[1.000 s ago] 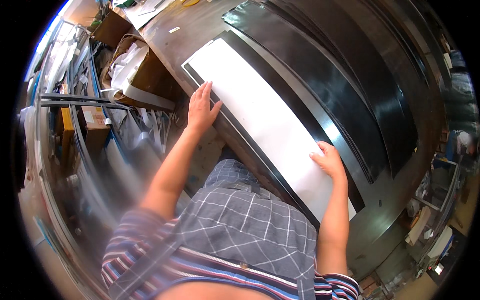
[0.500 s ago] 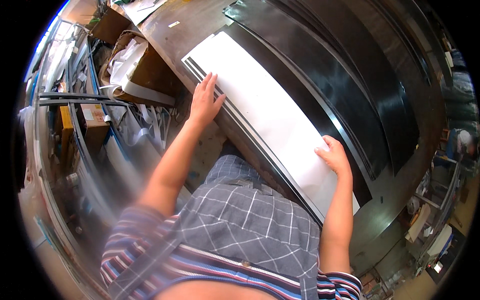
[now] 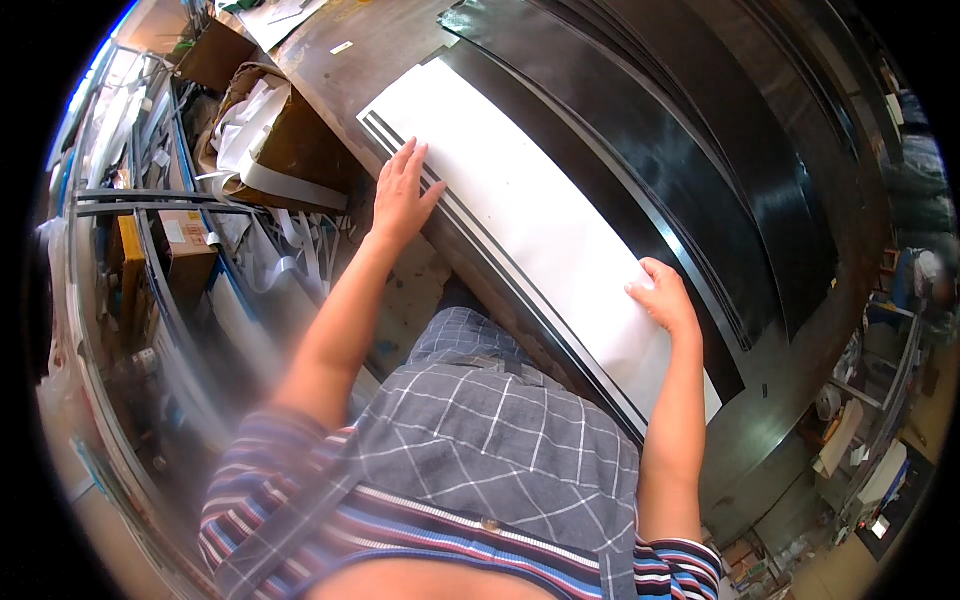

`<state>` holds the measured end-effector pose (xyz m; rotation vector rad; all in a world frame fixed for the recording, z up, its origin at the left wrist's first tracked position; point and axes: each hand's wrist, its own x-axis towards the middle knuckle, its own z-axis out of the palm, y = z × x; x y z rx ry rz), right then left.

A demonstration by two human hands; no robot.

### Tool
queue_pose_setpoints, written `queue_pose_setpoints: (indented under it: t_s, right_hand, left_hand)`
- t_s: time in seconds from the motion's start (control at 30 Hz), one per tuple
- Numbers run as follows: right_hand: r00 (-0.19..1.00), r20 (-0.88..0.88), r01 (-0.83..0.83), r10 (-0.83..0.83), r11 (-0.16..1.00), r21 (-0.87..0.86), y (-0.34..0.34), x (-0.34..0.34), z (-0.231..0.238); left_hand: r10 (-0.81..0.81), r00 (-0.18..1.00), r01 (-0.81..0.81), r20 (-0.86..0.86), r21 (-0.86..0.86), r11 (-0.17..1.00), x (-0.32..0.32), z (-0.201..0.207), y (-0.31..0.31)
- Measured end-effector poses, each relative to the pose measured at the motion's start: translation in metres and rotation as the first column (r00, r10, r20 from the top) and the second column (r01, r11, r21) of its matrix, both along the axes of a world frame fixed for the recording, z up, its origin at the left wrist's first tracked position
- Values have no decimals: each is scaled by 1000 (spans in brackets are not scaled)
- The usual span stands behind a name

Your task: The person is peeling a protective film from metal sheets and then aligning and smoothing them on a white surface at a workstation.

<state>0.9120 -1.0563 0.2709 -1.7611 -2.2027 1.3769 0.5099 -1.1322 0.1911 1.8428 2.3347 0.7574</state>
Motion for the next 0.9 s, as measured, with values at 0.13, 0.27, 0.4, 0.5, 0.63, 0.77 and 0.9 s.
queue_pose_setpoints:
  t_s: [0.13,0.27,0.4,0.5,0.63,0.77,0.9]
  right_hand:
    - [999,-20,33,-34,999,-29,1,-1,-3]
    - [1000,-11,-1,0,1000,-23,4,-4,-1]
    - [1000,4,-3,3,1000,8,3,-6,-2]
    - [1000,11,-2,2,1000,13,3,-7,-4]
    - [1000,-9,19,-19,999,-29,2,-12,1]
    - [999,4,34,-34,998,-53,3,-16,4]
    - [1000,7,30,-30,999,-37,2,-17,3]
  left_hand:
    - [-2,1000,2,15,-2,1000,-5,1,0]
    - [6,1000,-6,18,2,1000,-9,0,1]
    - [3,1000,-2,7,-3,1000,-12,2,1]
    - [0,1000,0,16,-14,1000,-15,5,2]
    - [0,997,-1,80,2,1000,-25,5,5]
    - [9,995,-11,100,17,1000,-35,7,11]
    - [13,995,-13,94,2,1000,-43,5,15]
